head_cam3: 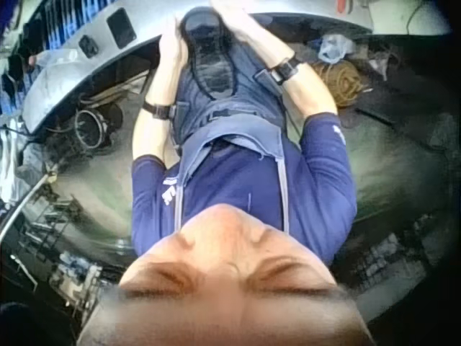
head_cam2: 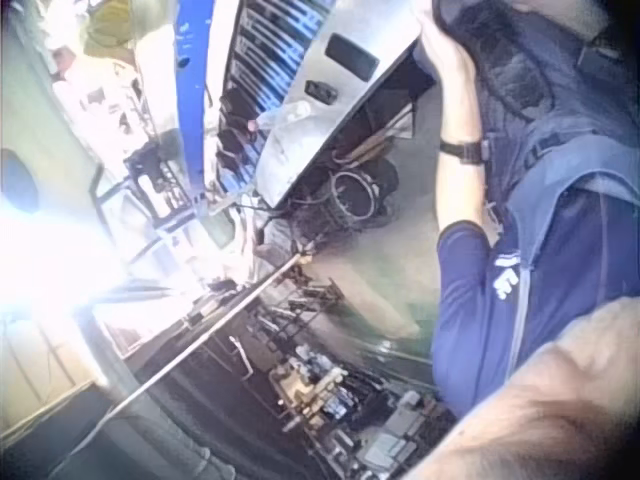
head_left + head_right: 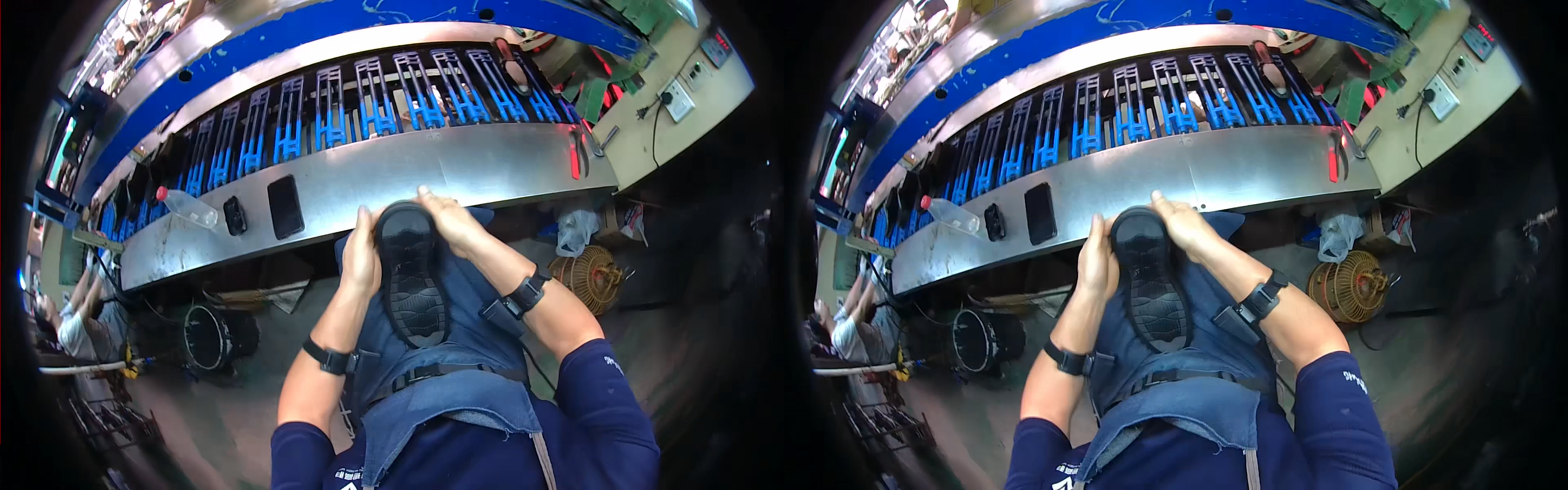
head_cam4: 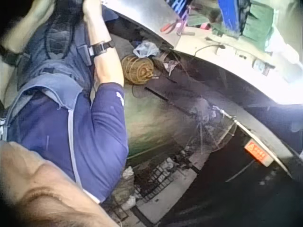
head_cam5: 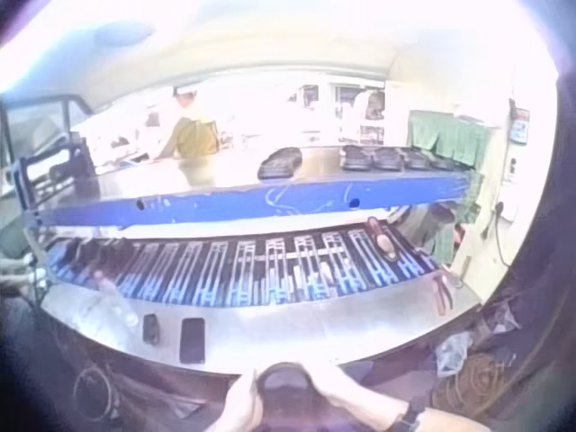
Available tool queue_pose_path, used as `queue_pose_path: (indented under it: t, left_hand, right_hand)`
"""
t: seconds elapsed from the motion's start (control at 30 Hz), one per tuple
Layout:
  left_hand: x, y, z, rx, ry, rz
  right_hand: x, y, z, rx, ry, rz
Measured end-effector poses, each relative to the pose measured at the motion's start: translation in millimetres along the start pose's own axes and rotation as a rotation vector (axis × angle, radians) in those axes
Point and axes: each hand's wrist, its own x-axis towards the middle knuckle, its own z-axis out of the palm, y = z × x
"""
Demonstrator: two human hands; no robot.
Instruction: Insert shoe lasts into uppers and place them onto a conveyor system for industrial shoe manufacturing.
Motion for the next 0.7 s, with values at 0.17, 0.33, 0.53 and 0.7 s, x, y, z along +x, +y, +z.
queue_pose_path:
  t: [0.17, 0.33, 0.53, 0.7]
  left_hand:
    - [29.6, 6.5, -15.8, 0.048, -0.017, -0.112]
    - [-45.5, 42.8, -9.7, 0.937, -0.749, 0.465]
    - [-93.9, 16.8, 10.6, 1.193, -1.064, 0.424]
    - [-44.4, 19.6, -18.0, 1.061, -0.785, 0.588]
  right_hand:
    - [17.0, -12.9, -16.1, -0.094, -0.185, -0.014]
    - [-70.6, -65.9, -16.8, -0.916, -0.753, -0.482]
    - [-108.7, -17.3, -37.0, -1.015, -0.972, -0.772]
    - [-52.7, -30.5, -38.9, -0.894, -0.849, -0.779]
